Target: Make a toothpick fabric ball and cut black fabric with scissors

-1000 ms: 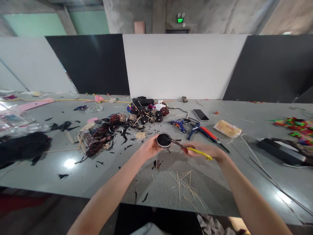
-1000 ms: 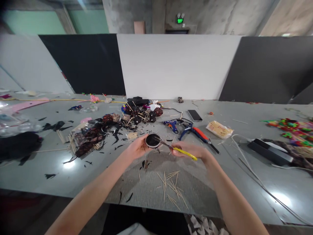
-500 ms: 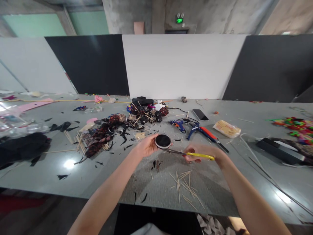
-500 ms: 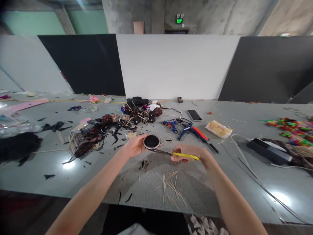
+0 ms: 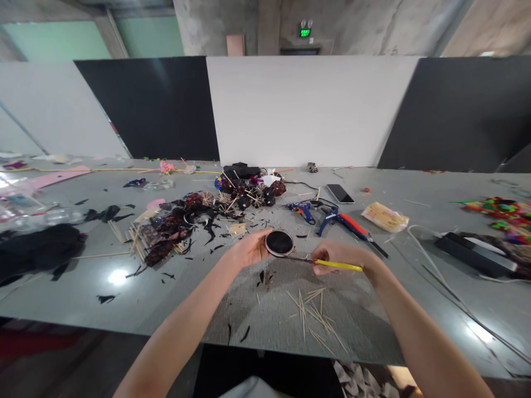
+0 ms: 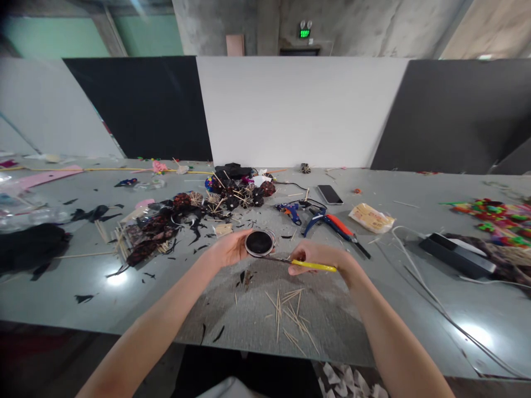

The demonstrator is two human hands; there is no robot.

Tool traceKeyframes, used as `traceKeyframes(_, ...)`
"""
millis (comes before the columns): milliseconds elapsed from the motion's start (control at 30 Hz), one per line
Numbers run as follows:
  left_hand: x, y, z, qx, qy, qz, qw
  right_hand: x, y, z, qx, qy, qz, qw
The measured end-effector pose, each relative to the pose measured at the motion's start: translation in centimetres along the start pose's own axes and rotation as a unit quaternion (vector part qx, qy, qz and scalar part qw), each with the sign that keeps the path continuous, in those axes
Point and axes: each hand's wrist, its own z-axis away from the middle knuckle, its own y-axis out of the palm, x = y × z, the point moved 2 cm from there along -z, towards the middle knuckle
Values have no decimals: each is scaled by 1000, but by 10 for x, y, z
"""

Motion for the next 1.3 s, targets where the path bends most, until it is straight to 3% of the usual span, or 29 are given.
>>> traceKeyframes(800, -2, -1, 0, -6, 9, -31, 999, 2, -2, 0, -71, 52, 32, 996)
traceKeyframes(1067, 0, -4, -4, 10, 5, -24, 1000, 3, -3, -3, -69, -2, 97, 993)
traceKeyframes(1300, 0, -4, -4, -9, 2, -29, 1000, 0, -2, -3, -53, -6, 100, 994)
